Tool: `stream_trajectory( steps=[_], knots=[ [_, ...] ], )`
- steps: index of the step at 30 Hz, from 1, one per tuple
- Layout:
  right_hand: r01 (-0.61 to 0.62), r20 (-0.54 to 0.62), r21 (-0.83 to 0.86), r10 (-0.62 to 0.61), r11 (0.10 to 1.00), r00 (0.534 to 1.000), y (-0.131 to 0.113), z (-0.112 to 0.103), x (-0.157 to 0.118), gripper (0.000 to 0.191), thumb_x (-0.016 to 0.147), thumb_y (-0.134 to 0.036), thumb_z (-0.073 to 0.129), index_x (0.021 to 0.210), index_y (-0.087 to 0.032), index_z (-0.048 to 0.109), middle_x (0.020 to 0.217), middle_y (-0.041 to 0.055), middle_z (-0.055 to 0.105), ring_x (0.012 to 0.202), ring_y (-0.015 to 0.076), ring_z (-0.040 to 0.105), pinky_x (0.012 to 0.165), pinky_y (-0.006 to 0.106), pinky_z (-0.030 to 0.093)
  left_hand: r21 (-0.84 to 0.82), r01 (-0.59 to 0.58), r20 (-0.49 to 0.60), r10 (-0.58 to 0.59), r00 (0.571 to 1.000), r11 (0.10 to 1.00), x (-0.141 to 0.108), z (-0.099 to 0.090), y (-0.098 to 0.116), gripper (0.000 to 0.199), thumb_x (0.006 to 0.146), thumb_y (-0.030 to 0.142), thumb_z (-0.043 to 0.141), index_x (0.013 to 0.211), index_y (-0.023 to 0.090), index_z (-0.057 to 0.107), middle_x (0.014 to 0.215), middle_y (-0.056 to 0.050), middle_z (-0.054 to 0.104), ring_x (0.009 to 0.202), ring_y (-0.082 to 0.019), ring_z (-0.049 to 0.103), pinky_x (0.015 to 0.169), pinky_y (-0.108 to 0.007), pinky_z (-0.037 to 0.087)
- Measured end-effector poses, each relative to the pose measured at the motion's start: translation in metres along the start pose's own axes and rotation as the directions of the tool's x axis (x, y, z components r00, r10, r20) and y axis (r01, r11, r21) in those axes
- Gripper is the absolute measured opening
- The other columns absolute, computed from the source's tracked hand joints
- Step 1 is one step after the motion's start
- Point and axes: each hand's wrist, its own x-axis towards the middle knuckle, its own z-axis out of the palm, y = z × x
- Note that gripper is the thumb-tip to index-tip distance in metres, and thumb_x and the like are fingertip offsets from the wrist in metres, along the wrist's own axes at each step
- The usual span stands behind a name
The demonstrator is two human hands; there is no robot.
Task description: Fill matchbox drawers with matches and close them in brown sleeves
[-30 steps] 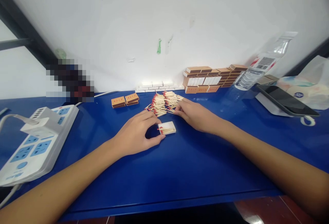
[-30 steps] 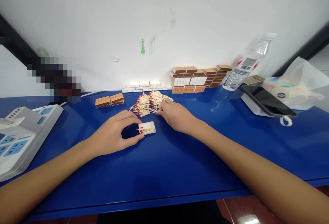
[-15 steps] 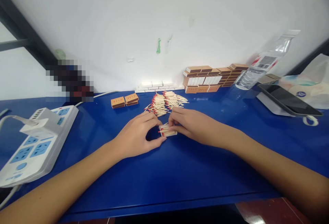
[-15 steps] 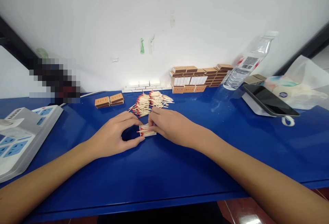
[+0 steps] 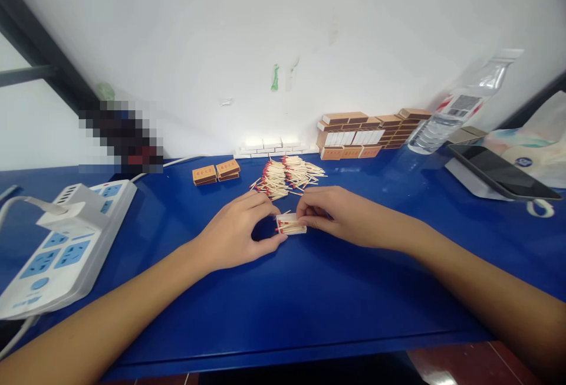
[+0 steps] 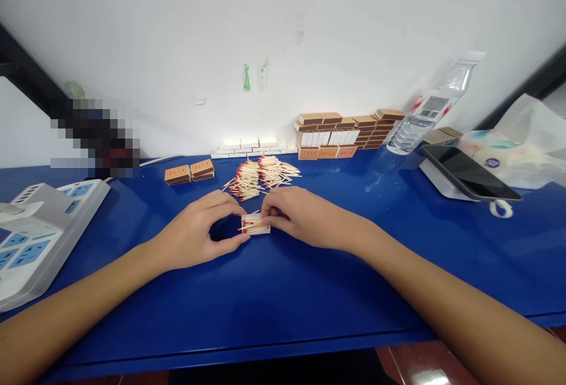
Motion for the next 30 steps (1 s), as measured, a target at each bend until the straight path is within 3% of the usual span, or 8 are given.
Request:
stream_trajectory(
  steps=[10, 16, 26, 30],
  knots=[
    [-0.018, 0.001, 0.033, 0.018, 0.999, 1.0, 0.0068, 0.0028, -0.0009, 0.019, 0.105, -0.033, 0.057, 0.092, -0.021, 0.062, 0.097, 0.0044, 0.071, 0.084, 0.0186, 0.061, 0.074, 0.031, 0.042, -0.006, 0.013, 0.007, -0.013, 1.0, 1.0, 0.0, -0.0005, -0.0002, 0.026, 0.094, 0.039, 0.073, 0.109, 0.018, 0.071, 0.105, -0.01, 0.072, 0.098, -0.027, 0.068, 0.088, -0.045, 0.059],
    [-0.051, 0.028, 0.06, 0.05, 0.997, 0.998, 0.003, -0.0005, -0.0023, 0.014, 0.104, -0.03, 0.058, 0.098, -0.021, 0.067, 0.097, 0.004, 0.072, 0.084, 0.0184, 0.062, 0.075, 0.031, 0.044, 0.001, -0.002, 0.002, 0.002, 1.0, 1.0, 0.0003, -0.0006, -0.0015, 0.027, 0.094, 0.039, 0.073, 0.108, 0.017, 0.07, 0.104, -0.01, 0.072, 0.098, -0.026, 0.068, 0.086, -0.044, 0.058],
    [-0.072, -0.044, 0.083, 0.075, 0.994, 0.996, -0.0006, 0.0057, -0.0021, 0.016, 0.103, -0.03, 0.06, 0.094, -0.021, 0.07, 0.09, 0.0028, 0.073, 0.077, 0.0166, 0.062, 0.069, 0.029, 0.045, -0.009, 0.008, 0.004, -0.008, 1.0, 1.0, 0.0001, -0.0005, -0.0011, 0.025, 0.093, 0.038, 0.073, 0.108, 0.019, 0.07, 0.105, -0.009, 0.072, 0.099, -0.026, 0.069, 0.088, -0.043, 0.059],
    [-0.02, -0.065, 0.076, 0.025, 0.997, 0.998, -0.0014, 0.008, -0.0004, 0.017, 0.105, -0.028, 0.057, 0.095, -0.021, 0.069, 0.095, 0.004, 0.073, 0.083, 0.0176, 0.063, 0.075, 0.031, 0.046, -0.015, 0.018, 0.004, -0.018, 1.0, 1.0, 0.0004, -0.0009, -0.0006, 0.024, 0.093, 0.038, 0.074, 0.109, 0.02, 0.07, 0.106, -0.009, 0.072, 0.099, -0.026, 0.069, 0.089, -0.044, 0.059]
  ],
)
